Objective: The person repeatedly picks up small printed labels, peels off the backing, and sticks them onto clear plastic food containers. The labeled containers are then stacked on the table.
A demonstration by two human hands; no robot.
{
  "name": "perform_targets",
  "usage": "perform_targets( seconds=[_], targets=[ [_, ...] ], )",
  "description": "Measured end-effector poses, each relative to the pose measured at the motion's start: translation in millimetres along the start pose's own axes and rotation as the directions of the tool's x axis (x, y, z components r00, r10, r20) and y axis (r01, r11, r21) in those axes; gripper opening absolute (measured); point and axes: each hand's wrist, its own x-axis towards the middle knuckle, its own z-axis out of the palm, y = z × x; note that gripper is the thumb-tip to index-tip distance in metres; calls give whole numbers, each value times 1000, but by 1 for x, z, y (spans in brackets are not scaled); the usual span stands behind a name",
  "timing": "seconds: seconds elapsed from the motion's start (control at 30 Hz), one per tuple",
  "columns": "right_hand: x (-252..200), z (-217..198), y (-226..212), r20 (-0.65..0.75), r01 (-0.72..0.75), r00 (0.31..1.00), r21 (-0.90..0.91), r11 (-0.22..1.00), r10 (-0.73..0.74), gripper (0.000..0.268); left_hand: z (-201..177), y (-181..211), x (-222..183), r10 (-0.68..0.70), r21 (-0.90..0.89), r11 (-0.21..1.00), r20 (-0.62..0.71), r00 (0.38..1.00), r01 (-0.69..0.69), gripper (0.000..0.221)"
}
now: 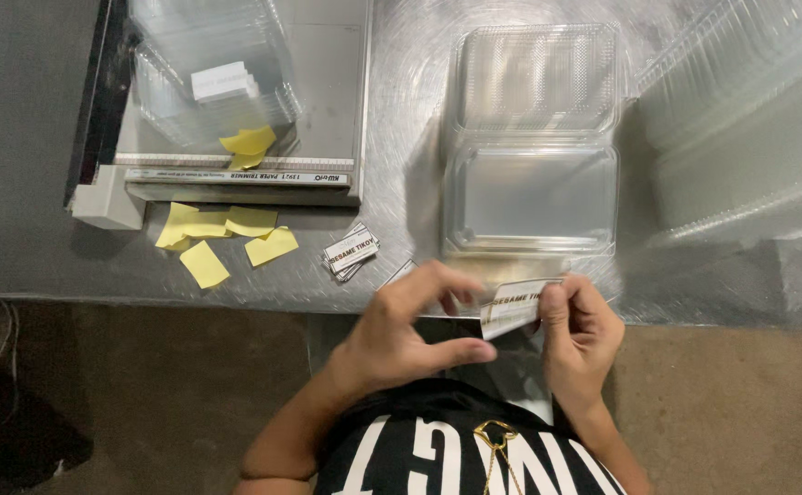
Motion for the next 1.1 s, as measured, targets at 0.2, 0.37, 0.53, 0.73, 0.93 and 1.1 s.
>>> perform_targets(
  seconds=[0.2,0.37,0.53,0.73,0.93,1.1],
  targets=[
    [7,-1,-7,-134,94,987,25,995,-90,22,0,-12,-3,-194,9,980,-123,973,197,10],
    [7,-3,-5,-119,122,987,126,985,-107,20,-53,-52,-13,-337,332,778,-496,800,533,20],
    [3,-3,2,-49,67,997,69,995,-64,19,-62,-48,-21,-261,654,534,-475,841,535,43],
    [-3,4,3,170,-6,985,25,1000,2,11,-21,4,-2,-78,51,995,-76,994,82,52],
    [5,-1,-5,317,-54,943,433,900,-96,23,8,17,18,-231,-222,943,105,967,249,16],
    [4,-9,1,313,-69,948,393,917,-62,16,16,12,12,-225,-278,931,70,972,236,13]
  ],
)
